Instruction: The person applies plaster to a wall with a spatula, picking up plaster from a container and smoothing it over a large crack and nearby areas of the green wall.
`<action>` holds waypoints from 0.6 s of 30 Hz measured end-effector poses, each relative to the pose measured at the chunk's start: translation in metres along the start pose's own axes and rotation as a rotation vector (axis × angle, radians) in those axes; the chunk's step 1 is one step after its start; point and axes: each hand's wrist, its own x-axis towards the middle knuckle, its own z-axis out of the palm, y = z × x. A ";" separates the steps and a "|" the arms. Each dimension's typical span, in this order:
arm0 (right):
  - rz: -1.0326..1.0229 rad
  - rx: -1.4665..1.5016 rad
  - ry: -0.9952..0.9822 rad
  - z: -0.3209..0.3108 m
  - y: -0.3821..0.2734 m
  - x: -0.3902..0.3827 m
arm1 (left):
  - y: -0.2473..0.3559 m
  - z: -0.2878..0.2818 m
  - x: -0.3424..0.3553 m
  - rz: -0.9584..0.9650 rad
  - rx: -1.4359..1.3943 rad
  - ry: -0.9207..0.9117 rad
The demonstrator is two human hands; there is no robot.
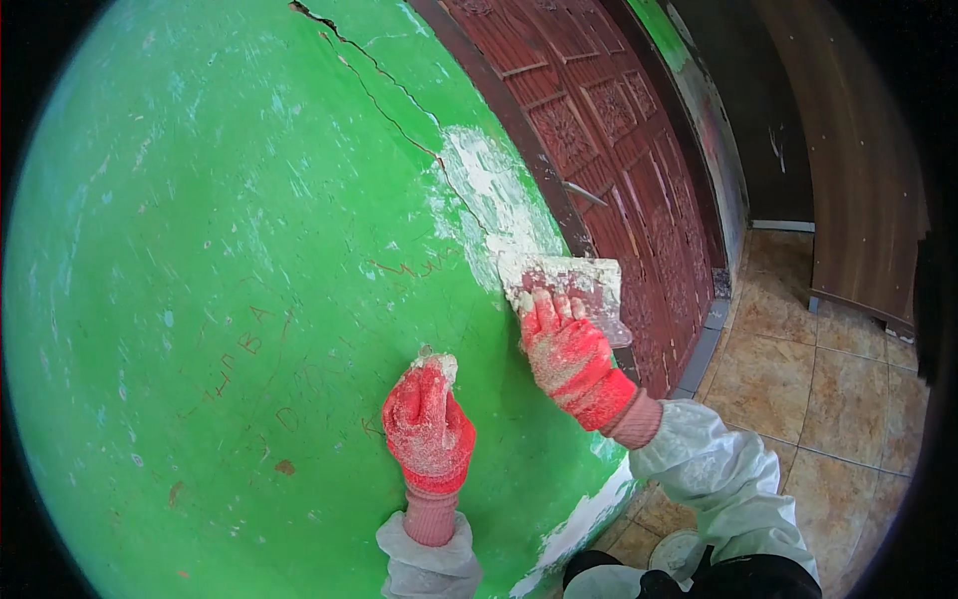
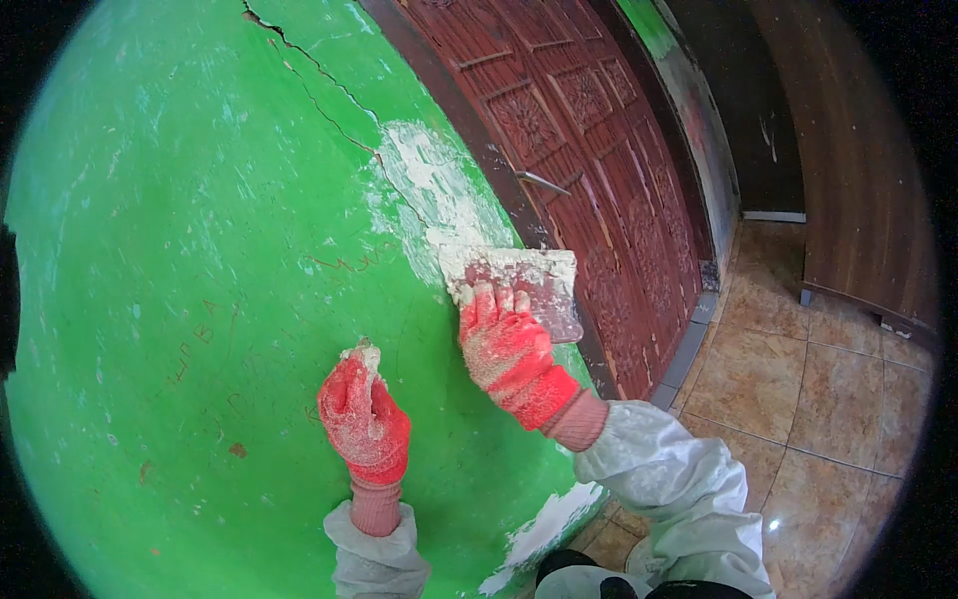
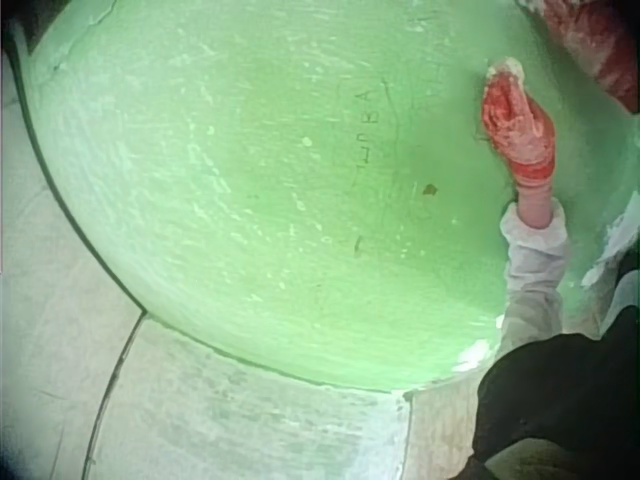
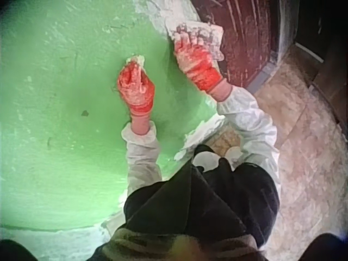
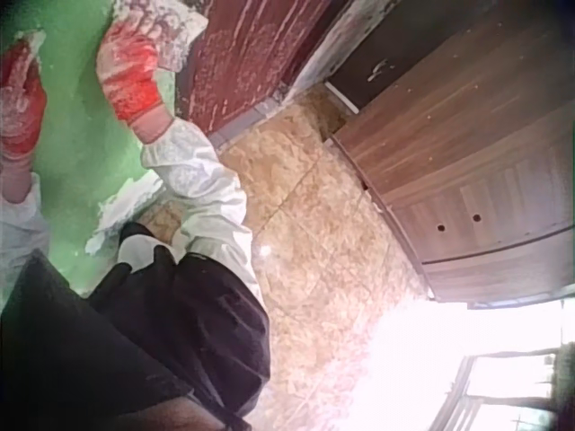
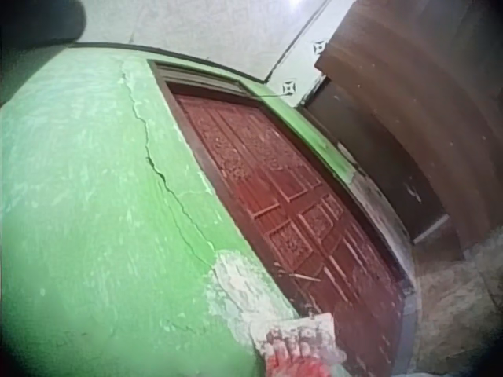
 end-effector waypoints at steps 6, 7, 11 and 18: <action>0.330 0.816 0.068 -0.065 0.057 0.023 | 0.000 0.001 -0.001 -0.029 -0.006 -0.009; 0.399 0.938 0.055 -0.063 0.071 0.033 | 0.001 0.002 -0.001 -0.025 -0.036 0.004; 0.595 1.215 -0.251 -0.047 0.100 0.056 | 0.000 0.002 -0.005 -0.056 -0.002 0.003; 0.773 1.275 -0.502 0.007 0.109 0.069 | 0.004 -0.002 0.001 -0.050 -0.025 -0.016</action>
